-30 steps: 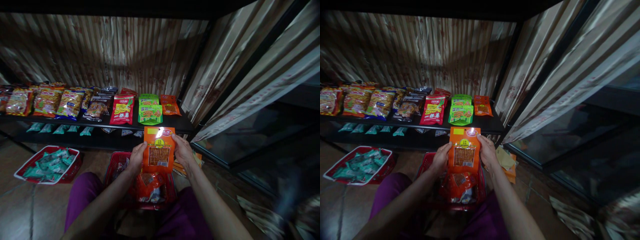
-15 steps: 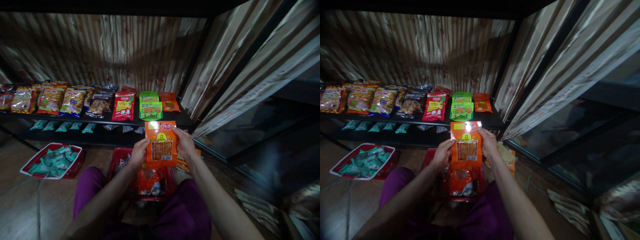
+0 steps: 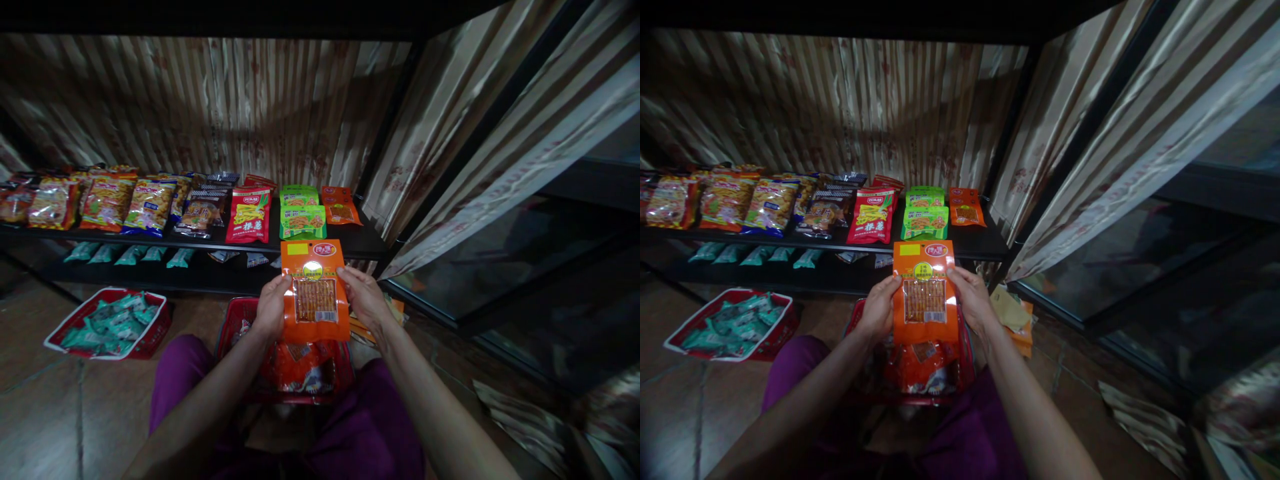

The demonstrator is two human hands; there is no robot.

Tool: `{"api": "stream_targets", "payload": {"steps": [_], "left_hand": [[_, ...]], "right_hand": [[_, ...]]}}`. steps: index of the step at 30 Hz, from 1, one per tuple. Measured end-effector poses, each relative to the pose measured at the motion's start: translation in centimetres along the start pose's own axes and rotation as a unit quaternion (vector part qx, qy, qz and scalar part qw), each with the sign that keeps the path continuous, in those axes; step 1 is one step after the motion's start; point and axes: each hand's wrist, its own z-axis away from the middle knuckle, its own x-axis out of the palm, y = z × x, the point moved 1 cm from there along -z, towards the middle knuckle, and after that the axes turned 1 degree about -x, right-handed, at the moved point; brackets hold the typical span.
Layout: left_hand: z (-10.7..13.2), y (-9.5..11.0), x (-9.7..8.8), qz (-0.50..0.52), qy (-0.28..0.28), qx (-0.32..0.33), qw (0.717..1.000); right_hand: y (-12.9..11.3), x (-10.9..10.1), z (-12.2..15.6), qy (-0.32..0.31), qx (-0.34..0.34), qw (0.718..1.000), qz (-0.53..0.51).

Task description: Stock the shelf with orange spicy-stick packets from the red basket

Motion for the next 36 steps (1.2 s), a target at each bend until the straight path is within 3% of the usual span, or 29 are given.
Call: {"api": "stream_targets", "payload": {"steps": [5, 21, 28, 36], "left_hand": [[-0.2, 0.0, -0.2, -0.014, 0.017, 0.01, 1.0], [0.6, 0.3, -0.1, 0.023, -0.004, -0.035, 0.999], [1.0, -0.6, -0.9, 0.003, -0.031, -0.071, 0.997], [1.3, -0.8, -1.0, 0.004, -0.069, -0.109, 0.992]], "right_hand": [[0.4, 0.0, 0.2, -0.008, 0.014, 1.0, -0.003], [1.1, -0.8, -0.2, 0.015, -0.003, 1.0, -0.005], [1.2, -1.1, -1.1, 0.057, -0.002, 0.998, -0.016], [0.8, -0.8, -1.5, 0.057, 0.006, 0.998, -0.036]]}}
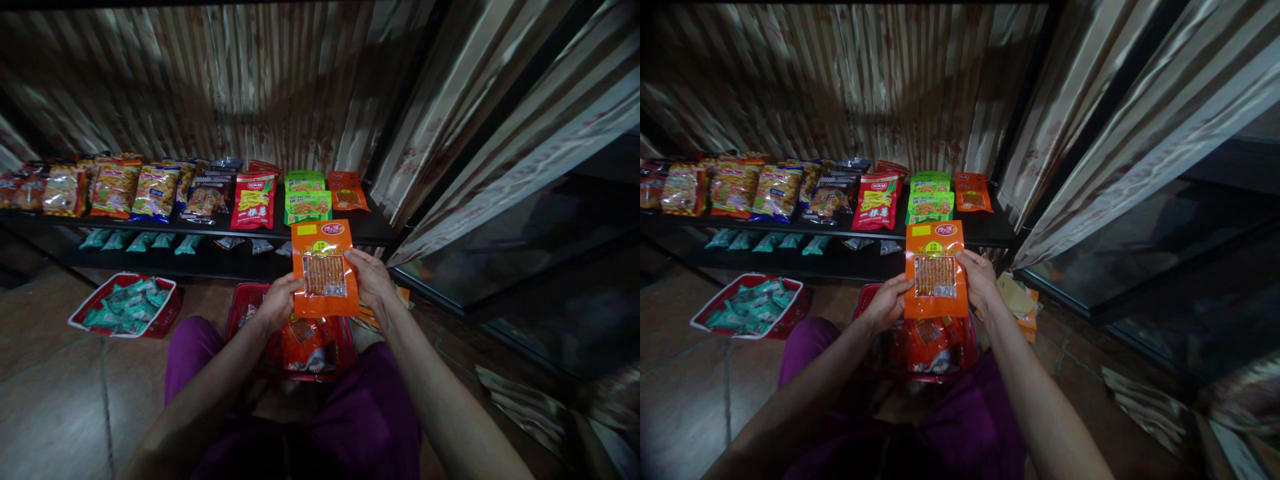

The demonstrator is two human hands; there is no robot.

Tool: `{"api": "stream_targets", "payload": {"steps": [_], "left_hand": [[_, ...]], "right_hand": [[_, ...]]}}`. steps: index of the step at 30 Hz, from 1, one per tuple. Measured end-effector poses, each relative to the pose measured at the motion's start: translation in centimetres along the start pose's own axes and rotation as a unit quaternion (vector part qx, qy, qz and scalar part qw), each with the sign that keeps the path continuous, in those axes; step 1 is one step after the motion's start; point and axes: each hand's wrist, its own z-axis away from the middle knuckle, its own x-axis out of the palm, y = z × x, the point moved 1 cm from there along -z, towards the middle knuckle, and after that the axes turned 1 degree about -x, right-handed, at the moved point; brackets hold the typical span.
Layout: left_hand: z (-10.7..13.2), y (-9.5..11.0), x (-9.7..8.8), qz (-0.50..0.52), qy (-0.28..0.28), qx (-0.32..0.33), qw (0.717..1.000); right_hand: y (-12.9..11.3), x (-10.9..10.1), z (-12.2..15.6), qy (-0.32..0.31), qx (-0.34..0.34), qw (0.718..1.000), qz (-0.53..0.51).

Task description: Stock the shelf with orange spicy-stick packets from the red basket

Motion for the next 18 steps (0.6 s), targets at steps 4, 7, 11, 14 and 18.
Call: {"api": "stream_targets", "payload": {"steps": [4, 7, 11, 14, 18], "left_hand": [[-0.2, 0.1, 0.1, -0.002, 0.003, 0.009, 1.0], [-0.4, 0.1, 0.2, 0.0, 0.004, 0.02, 1.0], [-0.6, 0.2, 0.4, -0.005, 0.0, 0.026, 1.0], [-0.7, 0.2, 0.7, -0.003, -0.008, 0.03, 1.0], [-0.8, 0.2, 0.8, 0.003, -0.003, 0.04, 0.999]], "right_hand": [[-0.1, -0.1, 0.3, -0.012, 0.002, 1.0, -0.004], [0.0, -0.3, 0.6, -0.013, -0.002, 1.0, -0.004], [0.2, -0.5, 0.7, -0.015, -0.005, 1.0, 0.014], [0.5, -0.6, 0.6, -0.002, -0.072, 0.995, 0.075], [1.0, -0.5, 0.8, -0.001, -0.236, 0.947, 0.217]]}}
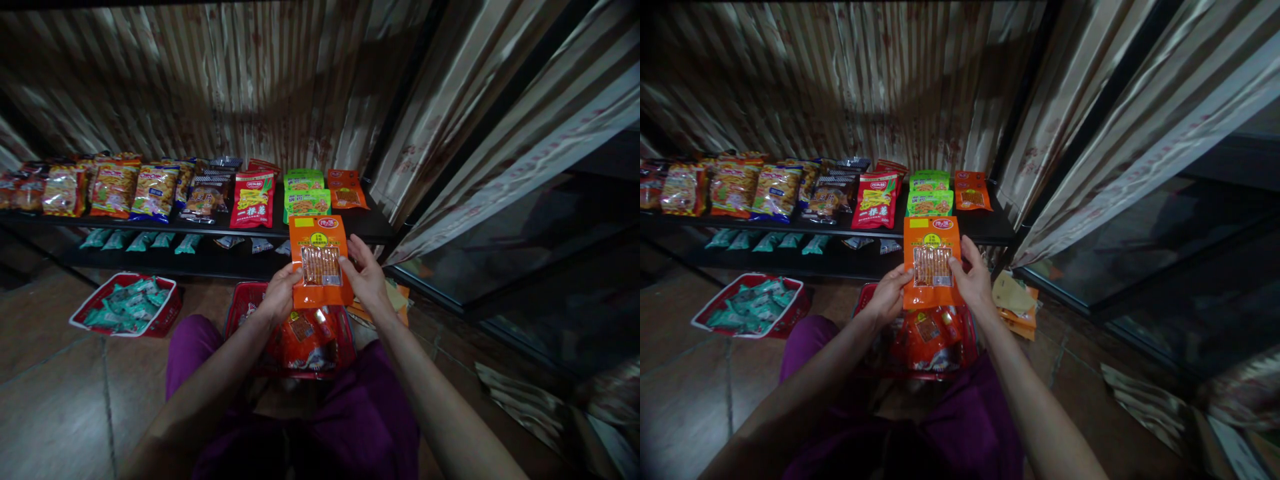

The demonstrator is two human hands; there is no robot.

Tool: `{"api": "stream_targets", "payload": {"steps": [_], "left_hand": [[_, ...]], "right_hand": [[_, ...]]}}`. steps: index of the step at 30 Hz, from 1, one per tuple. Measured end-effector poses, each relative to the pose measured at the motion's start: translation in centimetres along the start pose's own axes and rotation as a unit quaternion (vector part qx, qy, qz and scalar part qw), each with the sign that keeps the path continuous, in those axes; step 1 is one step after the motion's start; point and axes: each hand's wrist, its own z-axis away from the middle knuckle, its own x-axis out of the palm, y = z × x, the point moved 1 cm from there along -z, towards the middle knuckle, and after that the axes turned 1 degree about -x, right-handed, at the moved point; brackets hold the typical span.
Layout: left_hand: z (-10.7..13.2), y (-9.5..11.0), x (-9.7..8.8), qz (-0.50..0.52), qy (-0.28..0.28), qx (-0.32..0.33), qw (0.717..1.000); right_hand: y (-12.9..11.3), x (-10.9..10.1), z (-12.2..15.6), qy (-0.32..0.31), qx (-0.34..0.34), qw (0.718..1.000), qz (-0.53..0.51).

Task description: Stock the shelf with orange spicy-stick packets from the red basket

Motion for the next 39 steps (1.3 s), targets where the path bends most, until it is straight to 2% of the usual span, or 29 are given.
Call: {"api": "stream_targets", "payload": {"steps": [2, 6, 10, 19, 24, 28, 32, 36, 39], "left_hand": [[0.0, 0.0, 0.0, 0.007, 0.004, 0.006, 1.0], [-0.1, 0.2, -0.1, 0.018, 0.011, 0.019, 1.0], [-0.1, 0.2, 0.1, 0.024, 0.014, 0.027, 0.999], [-0.1, 0.6, 0.2, 0.033, 0.011, 0.048, 0.998], [0.0, -0.2, 0.1, 0.031, -0.004, 0.06, 0.998], [0.2, -0.9, 0.5, 0.0, -0.019, 0.075, 0.997], [0.4, -1.0, 0.8, -0.064, -0.006, 0.103, 0.993], [1.0, -1.3, 1.1, -0.196, 0.017, 0.155, 0.968], [2.0, -1.7, 1.6, -0.269, 0.013, 0.199, 0.942]], "right_hand": [[0.1, 0.1, 0.4, -0.013, -0.041, 0.998, 0.04], [-0.2, 0.0, 1.2, -0.02, -0.073, 0.988, 0.132], [-1.0, 0.0, 2.1, -0.016, -0.163, 0.947, 0.277], [-0.1, 0.5, 3.2, -0.032, -0.209, 0.921, 0.328], [-0.1, 0.9, 3.2, -0.037, -0.217, 0.915, 0.337], [-0.3, 1.4, 3.2, -0.063, -0.192, 0.925, 0.322], [-0.6, 2.0, 3.7, -0.083, -0.145, 0.947, 0.274], [-1.0, 2.5, 4.4, -0.112, -0.061, 0.975, 0.18], [-0.5, 3.0, 4.5, -0.117, 0.01, 0.991, 0.069]]}}
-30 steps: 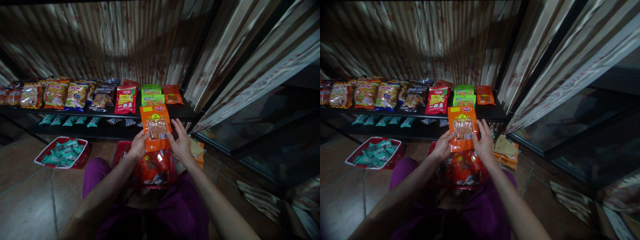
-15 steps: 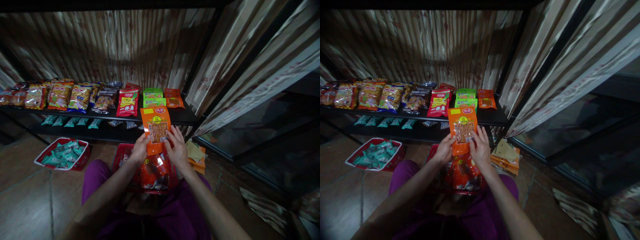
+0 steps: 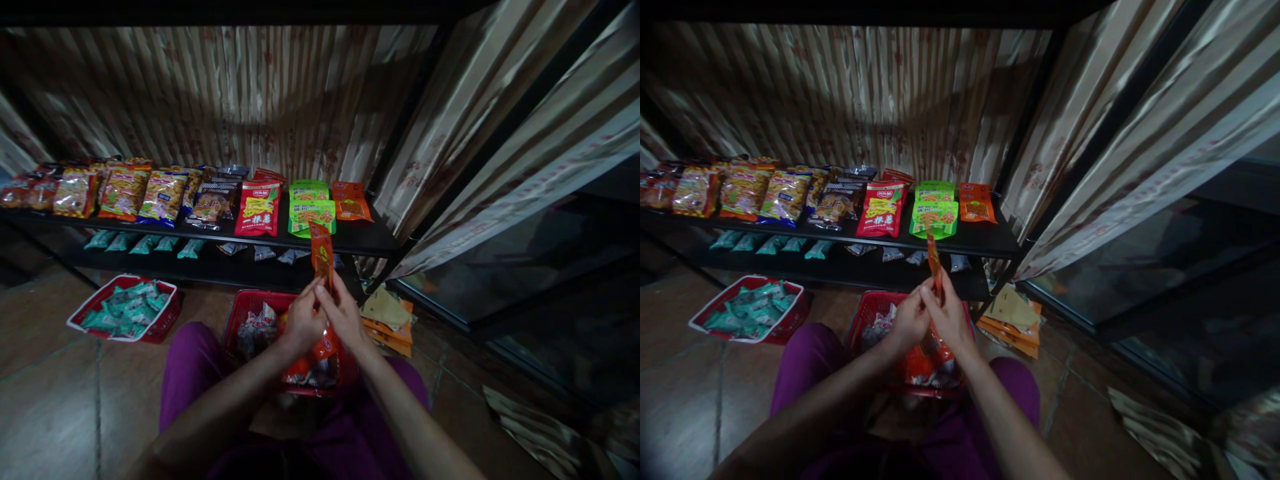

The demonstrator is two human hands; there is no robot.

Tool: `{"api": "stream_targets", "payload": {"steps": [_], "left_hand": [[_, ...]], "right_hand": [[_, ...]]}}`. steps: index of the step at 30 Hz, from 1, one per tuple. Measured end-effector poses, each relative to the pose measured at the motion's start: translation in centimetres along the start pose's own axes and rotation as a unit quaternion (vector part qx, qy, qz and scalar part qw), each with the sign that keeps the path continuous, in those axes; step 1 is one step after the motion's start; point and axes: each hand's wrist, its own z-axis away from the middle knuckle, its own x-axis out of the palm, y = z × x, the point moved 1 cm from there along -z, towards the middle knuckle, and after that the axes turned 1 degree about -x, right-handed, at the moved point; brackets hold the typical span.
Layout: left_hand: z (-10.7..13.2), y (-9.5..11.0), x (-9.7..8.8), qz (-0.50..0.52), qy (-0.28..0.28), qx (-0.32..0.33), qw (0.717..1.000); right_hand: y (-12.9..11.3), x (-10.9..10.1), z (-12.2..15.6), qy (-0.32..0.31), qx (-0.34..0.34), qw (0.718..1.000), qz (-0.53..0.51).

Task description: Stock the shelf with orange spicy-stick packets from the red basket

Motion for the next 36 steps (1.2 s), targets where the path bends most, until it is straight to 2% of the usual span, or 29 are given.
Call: {"api": "stream_targets", "payload": {"steps": [2, 6, 8, 10, 13, 15, 18, 21, 27, 32, 36], "left_hand": [[0.7, 0.4, 0.2, -0.047, -0.009, 0.036, 0.998], [1.1, 1.2, -0.2, -0.11, -0.007, 0.068, 0.992], [0.5, 1.5, -0.9, -0.124, 0.018, 0.078, 0.989], [-0.6, 1.8, -1.7, -0.119, 0.068, 0.084, 0.987], [-2.8, 2.2, -2.7, -0.025, 0.142, 0.028, 0.989], [-4.2, 2.6, -2.9, 0.065, 0.141, -0.053, 0.987], [-5.4, 3.1, -2.8, 0.147, 0.076, -0.136, 0.977], [-5.7, 3.2, -2.6, 0.21, 0.039, -0.15, 0.965], [-5.7, 2.7, -2.5, 0.244, 0.103, -0.14, 0.954], [-5.9, 2.5, -2.6, 0.246, 0.115, -0.153, 0.95], [-5.8, 2.5, -2.7, 0.237, 0.136, -0.139, 0.952]], "right_hand": [[0.6, 0.2, -0.2, 0.033, 0.041, 0.994, -0.096], [1.7, -0.1, -0.5, 0.114, 0.134, 0.953, -0.246], [1.7, -0.5, -0.5, 0.11, 0.166, 0.937, -0.286], [1.4, -1.1, -0.5, 0.093, 0.191, 0.927, -0.309], [0.9, -1.8, -0.3, 0.075, 0.223, 0.915, -0.327], [0.7, -2.0, -0.1, 0.062, 0.238, 0.909, -0.337], [0.6, -2.2, 0.2, 0.025, 0.25, 0.904, -0.347], [0.7, -2.2, 0.5, -0.021, 0.254, 0.905, -0.341], [1.0, -2.5, 0.6, -0.03, 0.254, 0.909, -0.328], [1.2, -2.6, 0.4, -0.008, 0.237, 0.914, -0.328], [0.9, -2.4, 0.2, -0.017, 0.217, 0.925, -0.312]]}}
